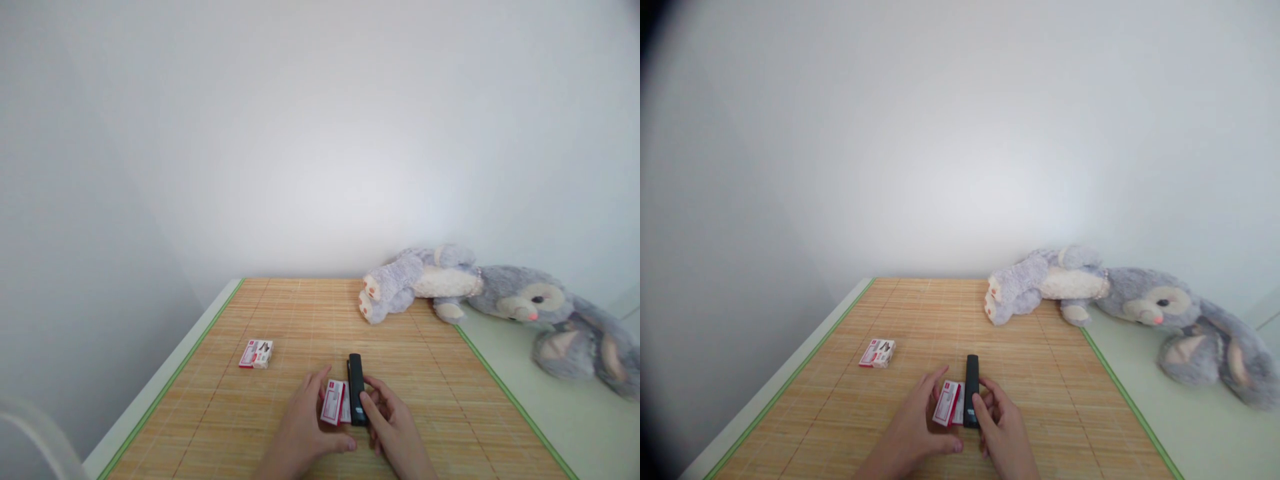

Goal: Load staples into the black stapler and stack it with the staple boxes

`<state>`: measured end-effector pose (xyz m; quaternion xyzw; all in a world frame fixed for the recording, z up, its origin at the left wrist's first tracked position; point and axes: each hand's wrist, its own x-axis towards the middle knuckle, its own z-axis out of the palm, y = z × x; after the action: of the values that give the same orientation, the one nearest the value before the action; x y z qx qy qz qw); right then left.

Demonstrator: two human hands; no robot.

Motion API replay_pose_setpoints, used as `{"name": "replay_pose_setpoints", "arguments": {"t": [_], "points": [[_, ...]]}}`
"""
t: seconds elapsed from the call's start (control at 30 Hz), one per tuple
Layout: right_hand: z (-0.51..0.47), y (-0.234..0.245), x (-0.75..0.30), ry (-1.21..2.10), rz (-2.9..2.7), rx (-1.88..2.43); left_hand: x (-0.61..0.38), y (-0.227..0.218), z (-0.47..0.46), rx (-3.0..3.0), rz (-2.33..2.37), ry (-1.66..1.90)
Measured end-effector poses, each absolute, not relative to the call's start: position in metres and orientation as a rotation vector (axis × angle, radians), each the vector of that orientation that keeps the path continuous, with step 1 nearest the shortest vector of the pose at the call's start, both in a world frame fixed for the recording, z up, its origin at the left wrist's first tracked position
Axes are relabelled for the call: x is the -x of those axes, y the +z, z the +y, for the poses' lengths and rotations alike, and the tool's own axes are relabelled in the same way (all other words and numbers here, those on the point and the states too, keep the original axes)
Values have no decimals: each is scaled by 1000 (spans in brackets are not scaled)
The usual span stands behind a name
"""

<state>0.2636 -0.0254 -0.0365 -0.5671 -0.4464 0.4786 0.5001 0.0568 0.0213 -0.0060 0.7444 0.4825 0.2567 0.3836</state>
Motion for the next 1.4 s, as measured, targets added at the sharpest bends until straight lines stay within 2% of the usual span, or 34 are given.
{"name": "replay_pose_setpoints", "arguments": {"t": [0.23,0.4,0.73,1.07,1.4], "points": [[-24,-41,-263,1119,-1102,1387,-50,3,47,-2062,1075,572],[-24,-40,-262,1110,-1105,1392,-57,-6,45,-1971,1087,591],[-26,-35,-261,1088,-1109,1381,-50,12,29,-1837,915,630],[-26,-37,-261,1088,-1122,1368,-51,22,28,-1934,987,610],[-24,-36,-262,1066,-1178,1409,-64,9,40,-1917,911,522]]}}
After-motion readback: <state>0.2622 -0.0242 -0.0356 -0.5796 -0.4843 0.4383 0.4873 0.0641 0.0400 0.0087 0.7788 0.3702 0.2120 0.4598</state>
